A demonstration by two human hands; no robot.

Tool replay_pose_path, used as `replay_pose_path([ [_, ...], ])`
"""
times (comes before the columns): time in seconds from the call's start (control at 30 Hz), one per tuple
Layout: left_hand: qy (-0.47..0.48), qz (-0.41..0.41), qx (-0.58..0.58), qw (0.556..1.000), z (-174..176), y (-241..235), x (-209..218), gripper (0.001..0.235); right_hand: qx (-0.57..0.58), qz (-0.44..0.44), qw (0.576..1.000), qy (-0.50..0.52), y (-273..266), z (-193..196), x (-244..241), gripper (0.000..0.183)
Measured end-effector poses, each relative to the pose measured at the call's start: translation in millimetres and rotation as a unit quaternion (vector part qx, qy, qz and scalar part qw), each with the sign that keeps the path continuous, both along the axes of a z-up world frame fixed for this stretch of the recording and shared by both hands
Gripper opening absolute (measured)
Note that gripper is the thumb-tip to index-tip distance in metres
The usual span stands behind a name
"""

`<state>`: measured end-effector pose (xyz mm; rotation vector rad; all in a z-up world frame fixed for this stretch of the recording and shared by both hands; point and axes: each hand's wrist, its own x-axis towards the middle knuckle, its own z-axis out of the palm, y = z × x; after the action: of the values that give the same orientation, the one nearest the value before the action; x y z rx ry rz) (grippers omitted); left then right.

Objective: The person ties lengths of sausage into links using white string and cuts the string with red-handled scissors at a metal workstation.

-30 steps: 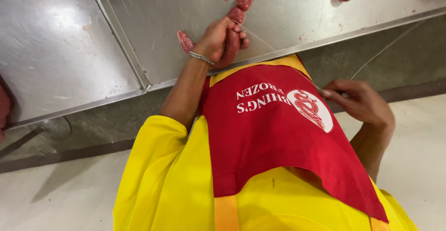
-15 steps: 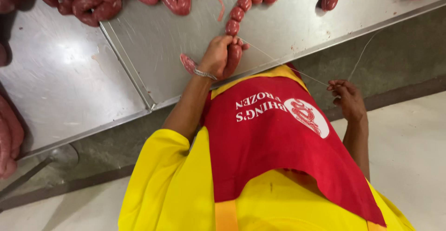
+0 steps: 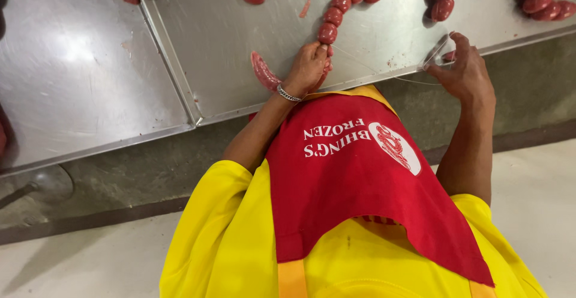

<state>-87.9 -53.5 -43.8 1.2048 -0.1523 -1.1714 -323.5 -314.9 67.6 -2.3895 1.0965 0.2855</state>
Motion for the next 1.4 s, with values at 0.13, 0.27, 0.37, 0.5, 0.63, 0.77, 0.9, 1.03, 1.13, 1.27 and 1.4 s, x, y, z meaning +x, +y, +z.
replay_pose_path([
  [0.13,-0.002,-0.001,-0.013,1.0,-7,1,7,0.025,-0.015,0.003,0.999,0.037,-18,-20,26,0.098],
  [0.27,0.015,0.005,-0.015,1.0,-10,3,4,0.025,-0.044,0.018,0.995,0.087,-34,-38,39,0.088],
  [0.37,-0.003,0.014,-0.022,1.0,-9,3,3,0.026,-0.066,0.046,0.992,0.094,-46,-45,44,0.09],
  [0.5,-0.022,0.004,-0.01,1.0,-3,6,6,0.027,-0.053,0.037,0.992,0.107,-54,-49,50,0.091],
  [0.63,-0.066,-0.02,-0.01,0.998,0,5,10,0.028,-0.062,0.044,0.99,0.115,-52,-49,50,0.094],
  [0.77,-0.058,-0.033,-0.029,0.997,2,5,12,0.027,-0.034,-0.006,0.992,0.118,-49,-44,48,0.095],
  [0.9,-0.073,-0.06,-0.027,0.995,10,4,19,0.029,-0.07,0.048,0.989,0.124,-58,-53,44,0.095],
  [1.03,-0.065,-0.074,-0.002,0.995,14,6,19,0.03,-0.061,0.05,0.983,0.164,-72,-63,48,0.101],
  [1.13,-0.058,-0.074,-0.007,0.996,19,8,21,0.03,-0.034,0.039,0.979,0.195,-75,-57,56,0.105],
  [1.27,-0.033,-0.075,-0.004,0.997,23,9,24,0.028,-0.032,0.039,0.976,0.213,-73,-51,67,0.107],
  [1.4,0.007,-0.073,-0.016,0.997,17,8,24,0.026,-0.025,0.018,0.976,0.217,-71,-49,68,0.108],
])
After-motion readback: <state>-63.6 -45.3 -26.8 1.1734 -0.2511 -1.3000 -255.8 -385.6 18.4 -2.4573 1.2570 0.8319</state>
